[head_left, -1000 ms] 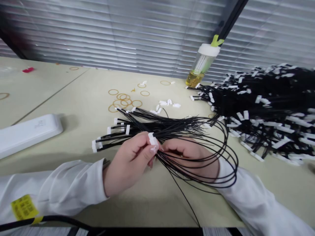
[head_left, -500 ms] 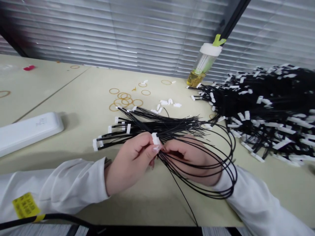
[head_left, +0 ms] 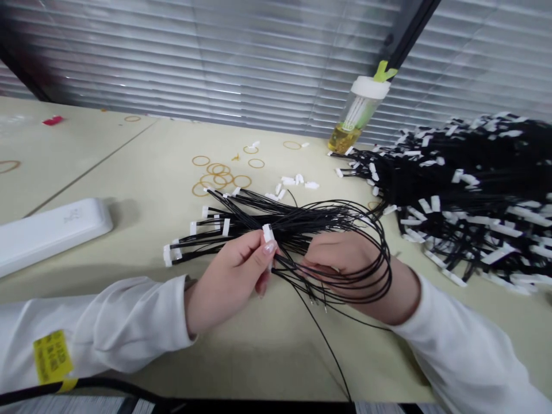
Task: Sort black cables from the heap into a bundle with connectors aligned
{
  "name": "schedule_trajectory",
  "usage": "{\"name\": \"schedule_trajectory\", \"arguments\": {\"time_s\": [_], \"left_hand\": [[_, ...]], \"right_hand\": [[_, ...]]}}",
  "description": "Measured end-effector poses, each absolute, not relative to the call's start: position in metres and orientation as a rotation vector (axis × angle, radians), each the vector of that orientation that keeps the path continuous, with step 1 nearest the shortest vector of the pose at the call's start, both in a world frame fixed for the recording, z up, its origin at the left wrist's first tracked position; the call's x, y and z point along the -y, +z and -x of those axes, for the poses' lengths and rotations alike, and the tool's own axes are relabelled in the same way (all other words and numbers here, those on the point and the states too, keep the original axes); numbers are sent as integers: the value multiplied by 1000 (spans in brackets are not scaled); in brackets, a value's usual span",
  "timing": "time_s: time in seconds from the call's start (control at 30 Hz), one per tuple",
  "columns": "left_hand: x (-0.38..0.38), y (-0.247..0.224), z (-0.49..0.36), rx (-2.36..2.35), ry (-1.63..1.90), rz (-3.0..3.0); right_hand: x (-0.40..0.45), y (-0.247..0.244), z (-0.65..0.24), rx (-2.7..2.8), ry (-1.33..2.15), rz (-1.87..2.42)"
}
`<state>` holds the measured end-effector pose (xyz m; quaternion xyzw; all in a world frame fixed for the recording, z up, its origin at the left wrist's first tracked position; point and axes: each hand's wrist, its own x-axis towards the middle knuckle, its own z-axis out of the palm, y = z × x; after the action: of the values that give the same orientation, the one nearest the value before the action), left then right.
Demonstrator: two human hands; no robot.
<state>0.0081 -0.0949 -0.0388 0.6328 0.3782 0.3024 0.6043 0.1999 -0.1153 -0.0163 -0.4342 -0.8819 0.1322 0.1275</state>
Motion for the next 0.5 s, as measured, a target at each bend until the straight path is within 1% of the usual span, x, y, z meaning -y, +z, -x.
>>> {"name": "schedule_trajectory", "arguments": {"time_s": [0.13,0.2,0.3,0.37,0.47,0.5], "left_hand": [[94,-42,-8,-863,679,-1398],[93,-43,-8,-873,676,-1379],[92,-44,-9,-890,697,-1325],[91,-43,-9,-903,716,-1281],[89,-43,-10,-922,756,-1216],[89,-44,-10,-924,771,-1197]], "right_hand": [[117,-16,-196,2492,334,1341],[118,-16,-192,2477,243,1395],[119,-13,-192,2570,-21,1515],[120,-8,-200,2562,-266,1669],[122,6,-221,2224,-669,1901],[123,11,-227,2061,-749,1916]]}}
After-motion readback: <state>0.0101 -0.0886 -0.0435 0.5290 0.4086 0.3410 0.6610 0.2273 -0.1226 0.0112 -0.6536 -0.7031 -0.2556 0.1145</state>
